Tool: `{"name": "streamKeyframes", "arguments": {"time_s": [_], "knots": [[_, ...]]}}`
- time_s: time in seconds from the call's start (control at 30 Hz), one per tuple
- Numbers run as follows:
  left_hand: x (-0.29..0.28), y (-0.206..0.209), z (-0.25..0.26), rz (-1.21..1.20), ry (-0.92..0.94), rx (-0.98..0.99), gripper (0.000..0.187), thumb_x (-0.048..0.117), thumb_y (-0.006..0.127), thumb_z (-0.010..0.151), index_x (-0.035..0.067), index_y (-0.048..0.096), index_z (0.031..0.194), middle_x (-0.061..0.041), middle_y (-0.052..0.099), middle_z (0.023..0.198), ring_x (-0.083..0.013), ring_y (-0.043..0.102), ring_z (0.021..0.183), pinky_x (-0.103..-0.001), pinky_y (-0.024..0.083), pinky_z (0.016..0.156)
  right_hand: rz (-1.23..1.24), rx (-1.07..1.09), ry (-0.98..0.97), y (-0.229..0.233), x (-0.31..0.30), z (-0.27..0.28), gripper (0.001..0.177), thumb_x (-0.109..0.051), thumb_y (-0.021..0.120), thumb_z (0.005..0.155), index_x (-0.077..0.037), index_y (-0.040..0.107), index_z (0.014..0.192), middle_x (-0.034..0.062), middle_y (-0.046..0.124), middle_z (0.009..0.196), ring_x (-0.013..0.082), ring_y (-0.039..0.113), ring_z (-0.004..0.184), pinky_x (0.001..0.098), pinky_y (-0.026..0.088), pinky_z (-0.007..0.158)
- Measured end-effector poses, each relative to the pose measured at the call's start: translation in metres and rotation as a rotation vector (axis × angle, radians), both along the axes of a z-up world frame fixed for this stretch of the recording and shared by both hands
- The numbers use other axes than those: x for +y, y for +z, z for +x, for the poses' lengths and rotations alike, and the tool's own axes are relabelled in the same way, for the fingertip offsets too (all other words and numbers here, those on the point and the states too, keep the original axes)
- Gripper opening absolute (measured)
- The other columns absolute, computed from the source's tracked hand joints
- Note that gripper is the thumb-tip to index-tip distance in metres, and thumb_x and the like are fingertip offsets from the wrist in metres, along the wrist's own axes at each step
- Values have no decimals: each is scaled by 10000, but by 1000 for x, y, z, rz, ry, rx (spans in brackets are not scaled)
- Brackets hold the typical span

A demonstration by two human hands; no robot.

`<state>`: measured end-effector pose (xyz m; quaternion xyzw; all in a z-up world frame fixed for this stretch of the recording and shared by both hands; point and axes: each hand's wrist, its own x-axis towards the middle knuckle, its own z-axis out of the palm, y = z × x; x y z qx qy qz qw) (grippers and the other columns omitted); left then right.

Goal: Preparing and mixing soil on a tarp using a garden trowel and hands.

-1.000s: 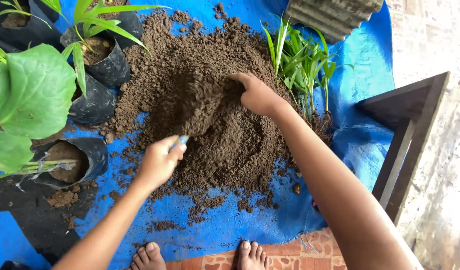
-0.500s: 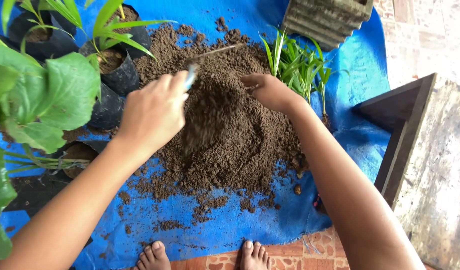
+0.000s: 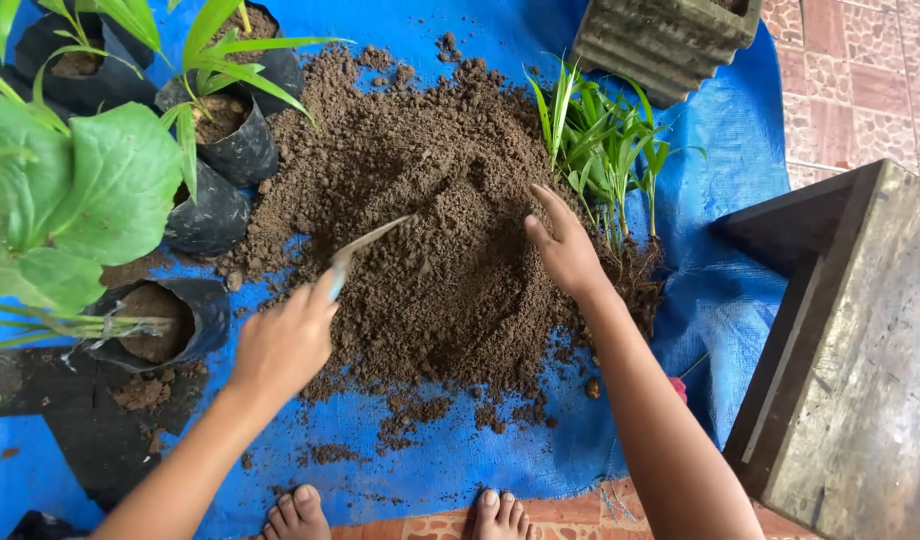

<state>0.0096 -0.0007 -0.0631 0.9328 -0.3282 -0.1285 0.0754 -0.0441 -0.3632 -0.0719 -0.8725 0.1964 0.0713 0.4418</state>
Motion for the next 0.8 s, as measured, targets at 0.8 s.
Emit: {"name": "streamKeyframes", "arguments": {"time_s": [0.8], "knots": [[-38,-149,-46,-676,511,859,263,205,622,963,-4,727,1085,-65,681,682,-149,624,570,-309,525,551,73,-71,265,-37,60,10,533,-387,429,1134,-144,459,1607,207,446,1644,437,360,1544,575,259,1288]]}}
